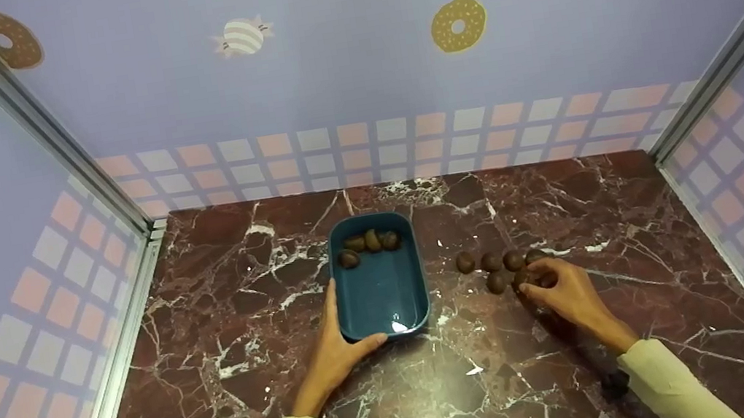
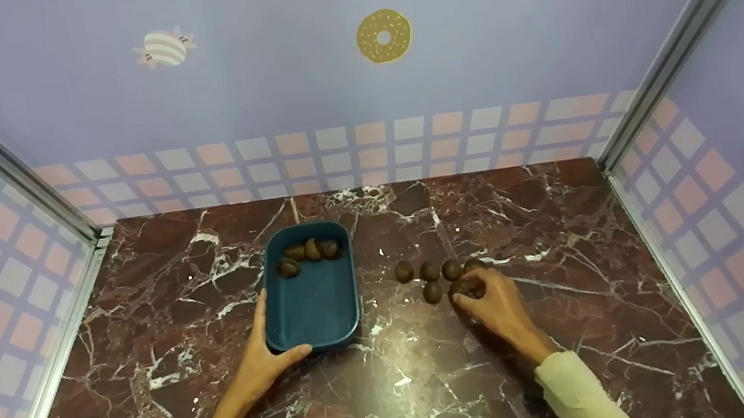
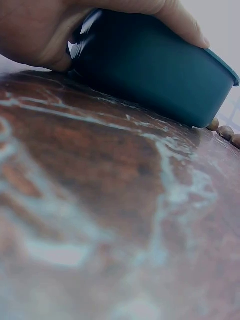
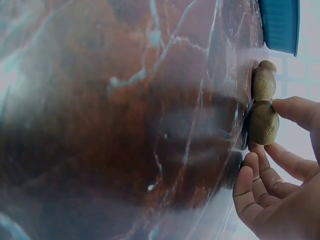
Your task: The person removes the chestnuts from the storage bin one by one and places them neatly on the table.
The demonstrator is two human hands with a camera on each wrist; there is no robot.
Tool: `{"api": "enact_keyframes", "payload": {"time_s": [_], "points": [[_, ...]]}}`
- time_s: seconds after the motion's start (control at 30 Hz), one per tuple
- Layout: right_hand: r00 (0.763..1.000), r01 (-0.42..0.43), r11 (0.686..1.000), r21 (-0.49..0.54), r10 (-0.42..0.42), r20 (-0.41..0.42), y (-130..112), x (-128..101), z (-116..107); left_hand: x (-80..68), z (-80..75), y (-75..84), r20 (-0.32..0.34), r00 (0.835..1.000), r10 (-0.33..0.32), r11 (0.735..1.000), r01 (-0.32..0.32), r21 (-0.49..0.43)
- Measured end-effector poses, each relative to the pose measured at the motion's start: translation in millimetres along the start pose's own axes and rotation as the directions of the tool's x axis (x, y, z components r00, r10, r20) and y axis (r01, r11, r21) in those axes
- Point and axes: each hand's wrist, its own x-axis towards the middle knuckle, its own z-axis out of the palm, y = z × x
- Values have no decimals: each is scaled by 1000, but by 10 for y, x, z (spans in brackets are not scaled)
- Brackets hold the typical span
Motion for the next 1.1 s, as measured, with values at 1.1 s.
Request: {"api": "enact_keyframes", "payload": {"time_s": [1.1], "points": [[981, 193, 980, -50, -193, 2, -703, 579, -204, 8, -4, -16, -1, 1000, 21, 1000, -21, 8]]}}
